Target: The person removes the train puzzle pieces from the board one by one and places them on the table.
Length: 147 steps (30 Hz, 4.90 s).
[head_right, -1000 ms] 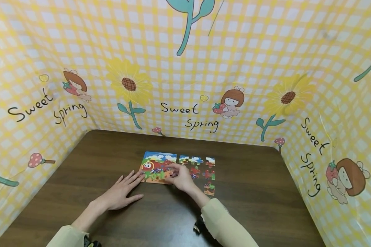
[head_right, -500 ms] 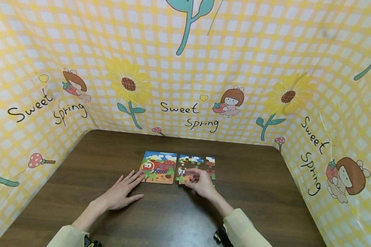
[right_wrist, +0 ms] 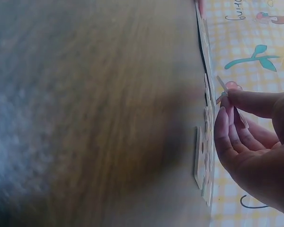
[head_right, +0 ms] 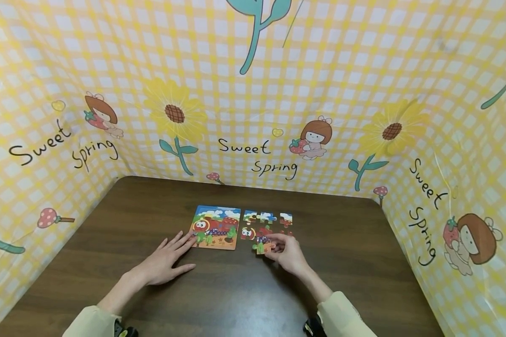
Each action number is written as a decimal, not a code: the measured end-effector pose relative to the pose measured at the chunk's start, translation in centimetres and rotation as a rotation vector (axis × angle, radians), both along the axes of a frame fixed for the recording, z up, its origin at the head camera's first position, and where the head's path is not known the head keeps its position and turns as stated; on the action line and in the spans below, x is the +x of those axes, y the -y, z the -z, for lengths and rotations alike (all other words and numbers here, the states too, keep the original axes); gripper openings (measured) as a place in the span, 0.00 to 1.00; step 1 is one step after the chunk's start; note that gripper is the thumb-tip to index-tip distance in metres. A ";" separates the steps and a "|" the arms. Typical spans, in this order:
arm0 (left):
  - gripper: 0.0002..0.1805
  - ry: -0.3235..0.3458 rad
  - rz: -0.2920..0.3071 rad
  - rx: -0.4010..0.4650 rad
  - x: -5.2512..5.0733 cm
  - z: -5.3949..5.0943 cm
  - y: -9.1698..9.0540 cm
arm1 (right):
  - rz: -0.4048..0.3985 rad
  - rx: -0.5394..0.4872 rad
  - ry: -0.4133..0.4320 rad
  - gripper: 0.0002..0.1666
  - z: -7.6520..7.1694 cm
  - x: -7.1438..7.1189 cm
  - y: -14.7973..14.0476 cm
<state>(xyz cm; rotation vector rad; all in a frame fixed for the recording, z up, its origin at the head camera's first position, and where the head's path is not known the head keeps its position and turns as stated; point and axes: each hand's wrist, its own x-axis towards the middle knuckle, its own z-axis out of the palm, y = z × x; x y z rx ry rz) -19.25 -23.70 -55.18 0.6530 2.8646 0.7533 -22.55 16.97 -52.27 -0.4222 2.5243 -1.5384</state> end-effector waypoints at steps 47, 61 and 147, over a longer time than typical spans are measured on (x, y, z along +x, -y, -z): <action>0.45 0.030 -0.014 -0.070 0.4 -1.5 -0.6 | -0.104 0.353 -0.385 0.36 1.4 -0.7 -1.6; 0.31 -0.190 -0.033 -0.126 -0.3 -2.3 -0.3 | -0.062 0.300 -0.244 0.37 -0.9 -1.7 2.3; 0.33 -0.132 -0.062 -0.125 -4.1 -1.2 1.9 | -0.460 0.360 -0.412 0.24 6.4 -7.5 17.4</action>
